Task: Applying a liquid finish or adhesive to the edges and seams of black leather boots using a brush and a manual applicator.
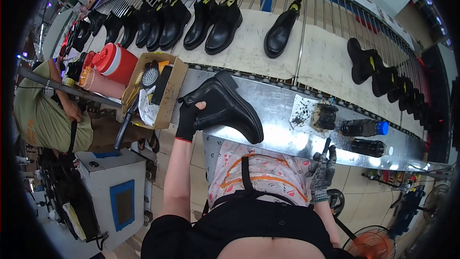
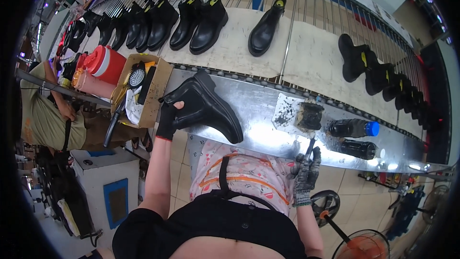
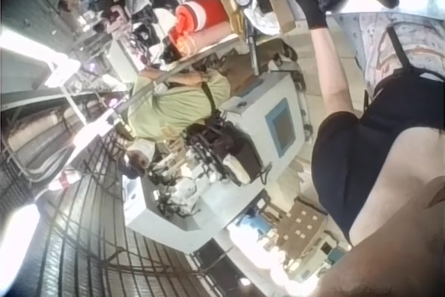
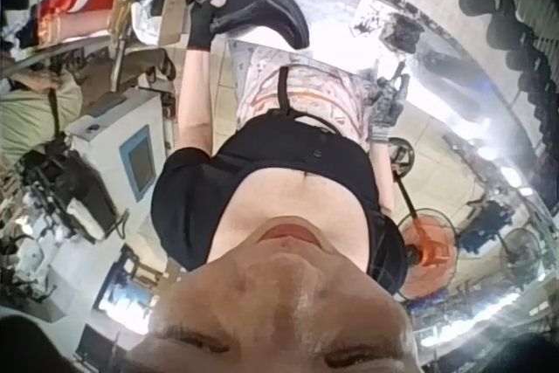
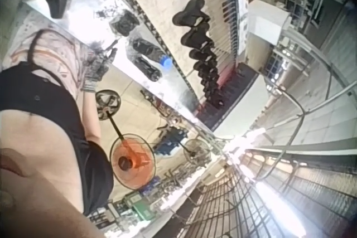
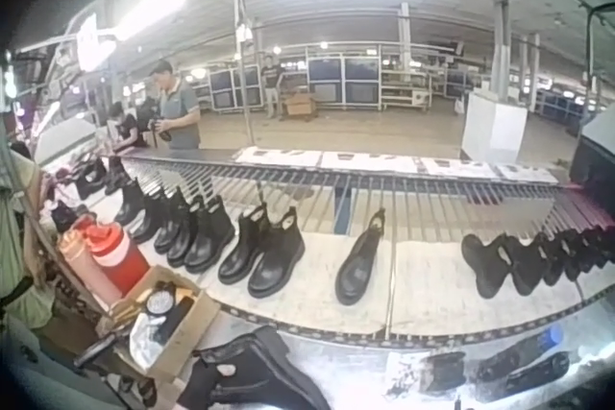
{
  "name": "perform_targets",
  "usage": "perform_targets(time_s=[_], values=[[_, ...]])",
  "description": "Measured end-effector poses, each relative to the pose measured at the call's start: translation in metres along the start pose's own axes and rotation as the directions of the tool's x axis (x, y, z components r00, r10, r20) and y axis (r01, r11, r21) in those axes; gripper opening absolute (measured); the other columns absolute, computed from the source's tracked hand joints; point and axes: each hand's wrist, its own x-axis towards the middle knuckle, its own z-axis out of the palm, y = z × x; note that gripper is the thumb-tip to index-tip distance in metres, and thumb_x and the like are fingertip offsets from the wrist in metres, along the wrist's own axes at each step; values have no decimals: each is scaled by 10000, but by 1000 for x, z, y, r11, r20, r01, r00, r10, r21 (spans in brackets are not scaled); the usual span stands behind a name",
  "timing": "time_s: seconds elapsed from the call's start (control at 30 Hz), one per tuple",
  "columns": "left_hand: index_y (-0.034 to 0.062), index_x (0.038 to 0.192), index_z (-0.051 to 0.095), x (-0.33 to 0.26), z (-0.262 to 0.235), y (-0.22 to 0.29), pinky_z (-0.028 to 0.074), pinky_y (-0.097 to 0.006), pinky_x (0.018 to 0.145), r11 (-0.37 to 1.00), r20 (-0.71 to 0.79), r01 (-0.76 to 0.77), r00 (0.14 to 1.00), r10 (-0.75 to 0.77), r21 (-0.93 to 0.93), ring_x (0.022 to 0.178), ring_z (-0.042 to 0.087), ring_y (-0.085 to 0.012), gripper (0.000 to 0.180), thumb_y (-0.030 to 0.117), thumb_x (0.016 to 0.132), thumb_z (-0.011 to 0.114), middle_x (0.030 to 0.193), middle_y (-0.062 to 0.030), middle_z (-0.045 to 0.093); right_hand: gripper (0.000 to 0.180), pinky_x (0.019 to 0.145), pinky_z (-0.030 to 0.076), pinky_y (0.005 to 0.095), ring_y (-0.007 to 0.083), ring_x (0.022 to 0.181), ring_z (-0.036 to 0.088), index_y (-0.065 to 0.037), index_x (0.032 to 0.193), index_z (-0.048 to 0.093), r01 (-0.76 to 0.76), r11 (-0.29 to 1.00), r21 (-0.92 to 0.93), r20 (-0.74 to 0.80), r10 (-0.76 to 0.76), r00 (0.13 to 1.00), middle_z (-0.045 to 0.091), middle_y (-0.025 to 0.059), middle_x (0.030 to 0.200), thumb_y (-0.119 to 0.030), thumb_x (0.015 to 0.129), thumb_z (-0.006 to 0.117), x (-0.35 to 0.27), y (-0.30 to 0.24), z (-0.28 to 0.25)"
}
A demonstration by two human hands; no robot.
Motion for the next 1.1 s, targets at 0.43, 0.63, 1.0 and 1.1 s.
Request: perform_targets(time_s=[0.43,0.63,1.0,1.1], values=[[-23,1114,569,-57,134,52,496,-269,773,719,343,-402,909,238,567,858,618,-126,511,89,664,781,959,-93,666,432,350,460,248,119,458,545,-72,1303,342,182,969,165,-49,-177,983,604,112,884,-162,922,525,-19,-44,31],[-20,1107,583,-59,145,46,500,-254,745,676,414,-452,880,232,582,829,625,-115,491,97,672,779,932,-96,676,164,343,436,221,103,477,546,-79,1078,472,121,991,55,-21,-120,993,621,94,866,-109,919,504,-7,-22,13],[35,1112,605,-72,151,40,516,-253,704,559,462,-537,840,285,631,742,656,-117,502,134,655,788,878,-85,696,514,602,523,252,142,792,614,-29,1241,507,290,944,-157,578,-150,802,593,114,1075,-195,784,674,-15,-118,23],[36,1111,607,-75,153,38,518,-254,702,588,438,-507,857,270,630,740,658,-120,498,127,655,785,885,-89,697,483,719,518,321,224,848,630,-45,1172,575,780,532,-329,729,-382,568,620,114,1067,-261,753,681,-14,-149,38]])
